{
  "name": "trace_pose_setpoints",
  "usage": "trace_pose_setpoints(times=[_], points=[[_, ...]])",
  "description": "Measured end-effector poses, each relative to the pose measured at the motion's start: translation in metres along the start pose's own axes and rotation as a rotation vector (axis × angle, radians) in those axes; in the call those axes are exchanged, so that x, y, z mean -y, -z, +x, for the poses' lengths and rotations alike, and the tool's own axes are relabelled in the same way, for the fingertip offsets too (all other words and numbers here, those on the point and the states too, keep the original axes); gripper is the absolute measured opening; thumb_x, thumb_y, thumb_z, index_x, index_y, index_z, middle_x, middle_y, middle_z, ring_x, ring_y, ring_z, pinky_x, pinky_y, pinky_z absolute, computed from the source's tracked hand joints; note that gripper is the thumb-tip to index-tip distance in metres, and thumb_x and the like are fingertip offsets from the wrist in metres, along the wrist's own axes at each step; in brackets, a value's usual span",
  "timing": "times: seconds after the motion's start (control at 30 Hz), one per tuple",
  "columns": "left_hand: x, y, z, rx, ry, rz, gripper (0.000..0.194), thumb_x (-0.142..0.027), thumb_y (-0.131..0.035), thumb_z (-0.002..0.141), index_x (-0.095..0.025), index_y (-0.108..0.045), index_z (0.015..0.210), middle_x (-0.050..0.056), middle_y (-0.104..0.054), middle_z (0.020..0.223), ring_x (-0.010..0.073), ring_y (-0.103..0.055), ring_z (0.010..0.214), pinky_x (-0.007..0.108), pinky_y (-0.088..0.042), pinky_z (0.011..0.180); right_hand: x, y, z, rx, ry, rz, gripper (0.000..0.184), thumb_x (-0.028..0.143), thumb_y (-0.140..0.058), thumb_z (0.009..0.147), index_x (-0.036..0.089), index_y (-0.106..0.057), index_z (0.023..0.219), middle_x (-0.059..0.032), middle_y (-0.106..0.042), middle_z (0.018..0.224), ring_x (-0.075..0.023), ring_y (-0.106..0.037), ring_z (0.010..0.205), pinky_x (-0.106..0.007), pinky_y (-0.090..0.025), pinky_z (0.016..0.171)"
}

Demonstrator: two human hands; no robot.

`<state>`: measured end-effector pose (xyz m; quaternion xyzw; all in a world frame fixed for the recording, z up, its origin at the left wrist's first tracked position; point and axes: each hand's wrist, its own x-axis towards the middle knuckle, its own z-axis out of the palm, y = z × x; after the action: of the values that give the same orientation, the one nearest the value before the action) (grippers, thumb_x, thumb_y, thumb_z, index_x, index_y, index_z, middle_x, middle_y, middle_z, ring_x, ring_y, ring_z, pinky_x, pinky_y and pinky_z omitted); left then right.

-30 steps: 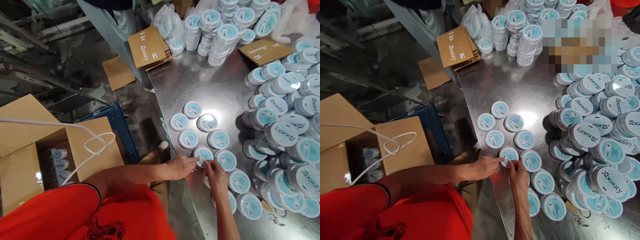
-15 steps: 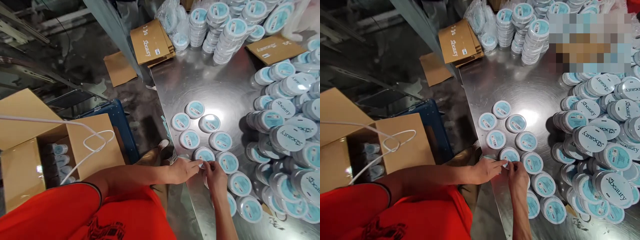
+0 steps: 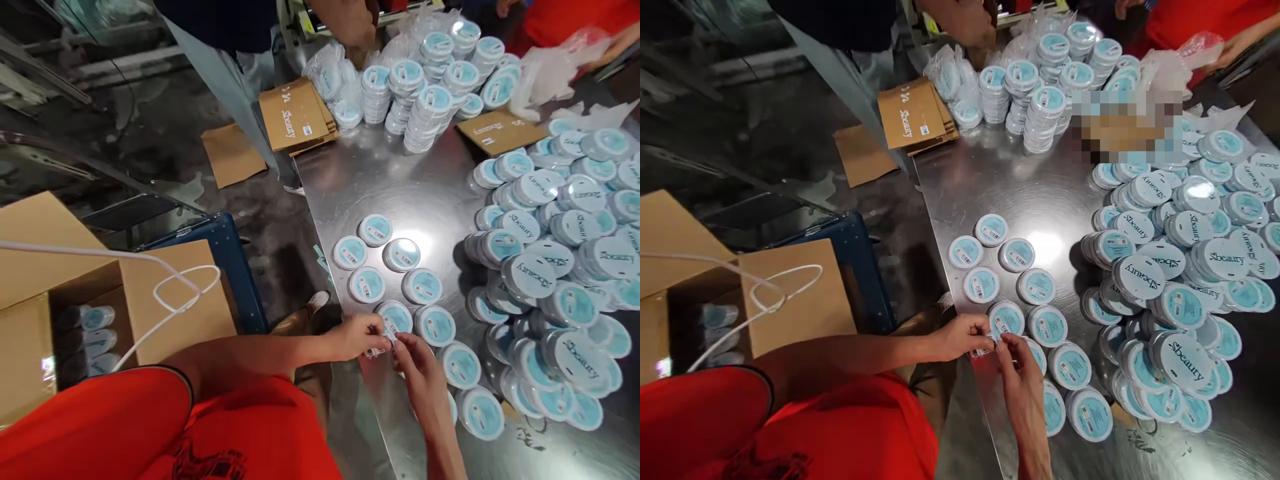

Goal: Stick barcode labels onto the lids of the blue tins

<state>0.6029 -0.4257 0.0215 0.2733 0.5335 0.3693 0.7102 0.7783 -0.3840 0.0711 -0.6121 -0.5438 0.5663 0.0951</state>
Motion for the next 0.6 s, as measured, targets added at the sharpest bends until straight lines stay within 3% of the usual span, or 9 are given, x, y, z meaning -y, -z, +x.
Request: trace_pose_setpoints(times=[0.13, 0.27, 0.4, 0.6], points=[[-0.014, -0.004, -0.008, 0.024, 0.057, -0.092, 0.043, -0.047, -0.084, 0.068, -0.018, -0.053, 0.075, -0.006, -0.054, 0.059, 0.0104, -0.054, 0.057, 0.023, -0.041, 0.054, 0.008, -0.007, -0.011, 0.002, 0.057, 0.024, 0.039, 0.061, -0.061, 0.084, 0.024, -0.070, 0.085, 0.0001, -0.066, 0.073, -0.0195, -0.060, 0.067, -0.030, -0.048, 0.064], [-0.028, -0.007, -0.010, 0.082, 0.075, 0.002, 0.046, -0.029, -0.081, 0.069, -0.019, -0.058, 0.108, -0.008, -0.057, 0.063, 0.0101, -0.053, 0.054, 0.023, -0.042, 0.054, 0.012, -0.007, -0.010, -0.085, 0.095, 0.003, 0.041, 0.063, -0.059, 0.084, 0.024, -0.069, 0.080, 0.0003, -0.064, 0.066, -0.0198, -0.058, 0.062, -0.030, -0.045, 0.059], [-0.037, -0.012, 0.000, -0.028, 0.081, 0.076, 0.022, -0.033, -0.071, 0.075, -0.018, -0.058, 0.085, -0.005, -0.054, 0.063, 0.0112, -0.053, 0.053, 0.024, -0.043, 0.051, 0.014, -0.011, -0.008, -0.191, 0.134, -0.081, 0.041, 0.065, -0.058, 0.082, 0.025, -0.069, 0.082, -0.0021, -0.068, 0.071, -0.0223, -0.061, 0.067, -0.031, -0.046, 0.062], [-0.038, -0.010, 0.027, -0.134, 0.021, 0.228, 0.027, -0.040, -0.074, 0.073, -0.017, -0.059, 0.072, -0.004, -0.054, 0.064, 0.0136, -0.053, 0.062, 0.026, -0.040, 0.057, 0.018, -0.002, 0.012, -0.266, 0.157, -0.158, 0.042, 0.065, -0.054, 0.084, 0.025, -0.068, 0.087, -0.0052, -0.073, 0.088, -0.0238, -0.066, 0.075, -0.034, -0.049, 0.072]])
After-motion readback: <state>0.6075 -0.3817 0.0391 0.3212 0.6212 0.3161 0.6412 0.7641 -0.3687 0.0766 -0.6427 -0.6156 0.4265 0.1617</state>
